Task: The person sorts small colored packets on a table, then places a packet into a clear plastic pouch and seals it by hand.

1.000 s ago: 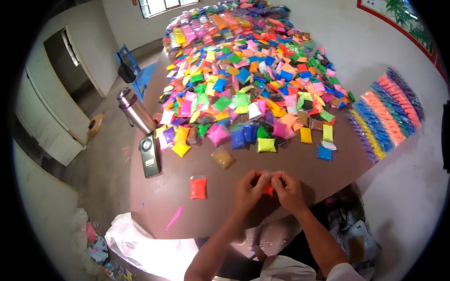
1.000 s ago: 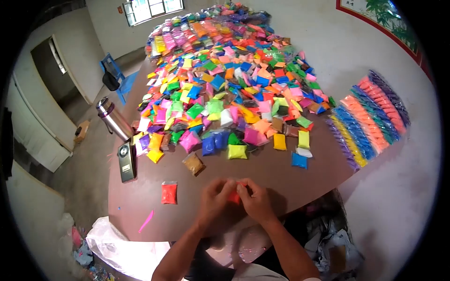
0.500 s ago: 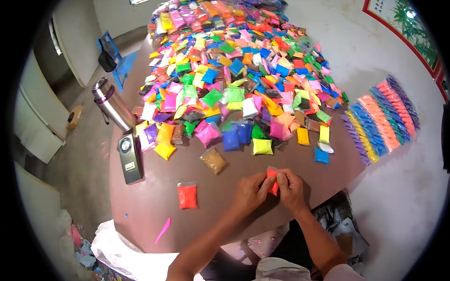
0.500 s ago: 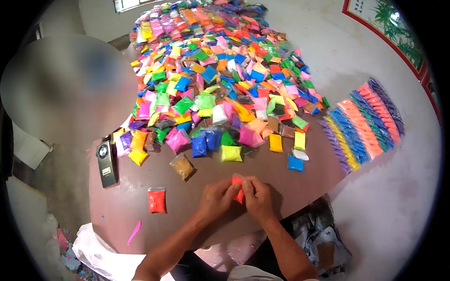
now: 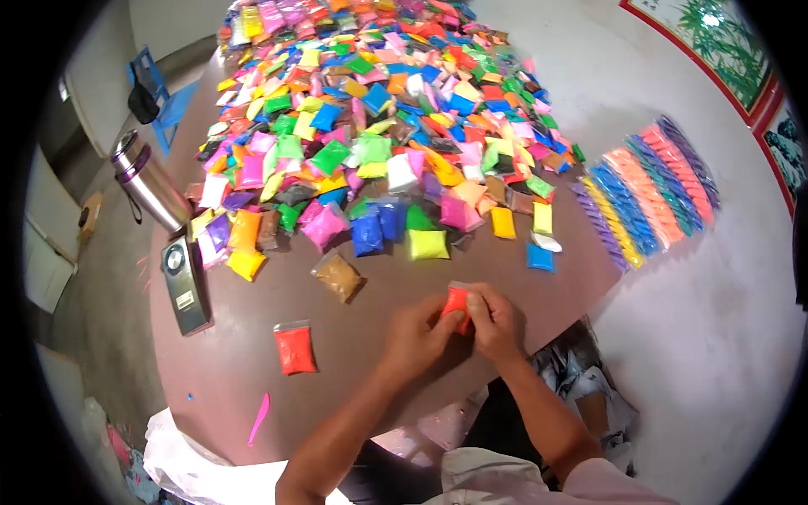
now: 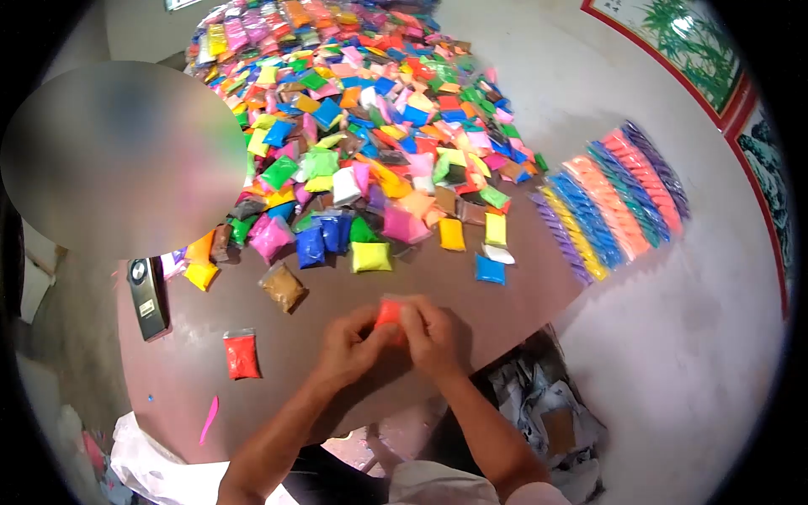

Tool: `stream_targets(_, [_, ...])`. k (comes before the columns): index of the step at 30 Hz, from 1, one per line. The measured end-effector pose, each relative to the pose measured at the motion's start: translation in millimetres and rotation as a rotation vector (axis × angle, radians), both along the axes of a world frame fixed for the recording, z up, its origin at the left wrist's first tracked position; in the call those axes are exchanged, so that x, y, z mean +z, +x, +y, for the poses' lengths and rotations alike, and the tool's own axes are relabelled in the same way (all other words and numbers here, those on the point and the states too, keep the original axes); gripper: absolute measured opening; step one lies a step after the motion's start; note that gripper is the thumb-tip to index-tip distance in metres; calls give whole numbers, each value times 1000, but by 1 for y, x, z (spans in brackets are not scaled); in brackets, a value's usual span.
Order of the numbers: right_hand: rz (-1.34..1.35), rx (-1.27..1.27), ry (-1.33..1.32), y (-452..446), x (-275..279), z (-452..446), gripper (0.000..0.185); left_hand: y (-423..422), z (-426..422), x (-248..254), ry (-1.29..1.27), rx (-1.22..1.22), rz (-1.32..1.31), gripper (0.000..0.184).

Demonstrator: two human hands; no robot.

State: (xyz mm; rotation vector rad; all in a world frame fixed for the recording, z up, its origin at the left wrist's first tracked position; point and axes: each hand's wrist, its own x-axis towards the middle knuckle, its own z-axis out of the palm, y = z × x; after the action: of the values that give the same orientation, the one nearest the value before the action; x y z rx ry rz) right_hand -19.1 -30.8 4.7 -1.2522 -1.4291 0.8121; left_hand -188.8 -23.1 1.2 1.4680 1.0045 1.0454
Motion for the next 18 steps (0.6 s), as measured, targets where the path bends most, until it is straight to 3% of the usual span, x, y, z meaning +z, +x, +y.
stream_targets(1, [11,25,-74,5,-3,-1,25,1,-1,5,30,27,22,27])
stream_targets(3, [-8,-5,-120,10,-13,-2,24,5,-4,6,-167,-30,-215,27])
stream_targets(8, [-90,-35,15,11,-14,0,25,7,3,7,-165,-48,-193,22])
stream_targets(10, [-9,65,-68,7,-15,-1,26,1,7,-2,-171,8,-98,19])
stream_targets(18, [-9,116,-48,7,-8,1,24,-3,8,-13,-13,71,-160,19])
